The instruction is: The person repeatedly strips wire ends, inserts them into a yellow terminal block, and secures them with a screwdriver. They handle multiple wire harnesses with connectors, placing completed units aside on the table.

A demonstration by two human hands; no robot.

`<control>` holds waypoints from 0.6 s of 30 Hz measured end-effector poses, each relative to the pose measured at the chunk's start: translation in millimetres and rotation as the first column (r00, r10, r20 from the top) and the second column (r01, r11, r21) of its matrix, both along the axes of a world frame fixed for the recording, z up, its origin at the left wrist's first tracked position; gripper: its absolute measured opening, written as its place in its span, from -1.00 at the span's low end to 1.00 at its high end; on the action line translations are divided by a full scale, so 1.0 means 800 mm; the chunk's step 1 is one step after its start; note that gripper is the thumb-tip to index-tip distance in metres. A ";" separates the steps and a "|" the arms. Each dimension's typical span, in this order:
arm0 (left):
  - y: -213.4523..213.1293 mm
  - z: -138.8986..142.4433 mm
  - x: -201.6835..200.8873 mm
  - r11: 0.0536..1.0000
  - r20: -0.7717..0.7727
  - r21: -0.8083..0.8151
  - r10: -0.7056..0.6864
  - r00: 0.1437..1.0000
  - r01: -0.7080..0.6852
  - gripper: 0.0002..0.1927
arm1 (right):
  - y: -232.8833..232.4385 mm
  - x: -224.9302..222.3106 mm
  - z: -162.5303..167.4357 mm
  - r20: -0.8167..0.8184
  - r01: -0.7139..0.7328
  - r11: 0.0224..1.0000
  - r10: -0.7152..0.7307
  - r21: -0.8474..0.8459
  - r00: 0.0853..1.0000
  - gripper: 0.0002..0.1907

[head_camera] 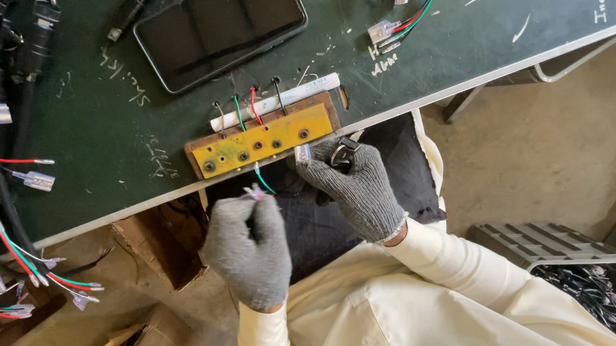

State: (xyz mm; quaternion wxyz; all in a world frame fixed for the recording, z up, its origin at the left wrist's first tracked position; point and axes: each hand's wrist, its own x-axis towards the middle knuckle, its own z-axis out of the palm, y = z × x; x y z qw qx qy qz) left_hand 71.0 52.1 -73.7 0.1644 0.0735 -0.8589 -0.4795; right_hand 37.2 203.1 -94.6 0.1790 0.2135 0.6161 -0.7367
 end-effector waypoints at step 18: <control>0.016 0.004 -0.028 0.897 0.003 -0.431 -0.104 0.995 0.095 -0.78 | 0.004 0.001 -0.010 -0.048 -0.062 0.998 0.063 0.029 0.997 -0.79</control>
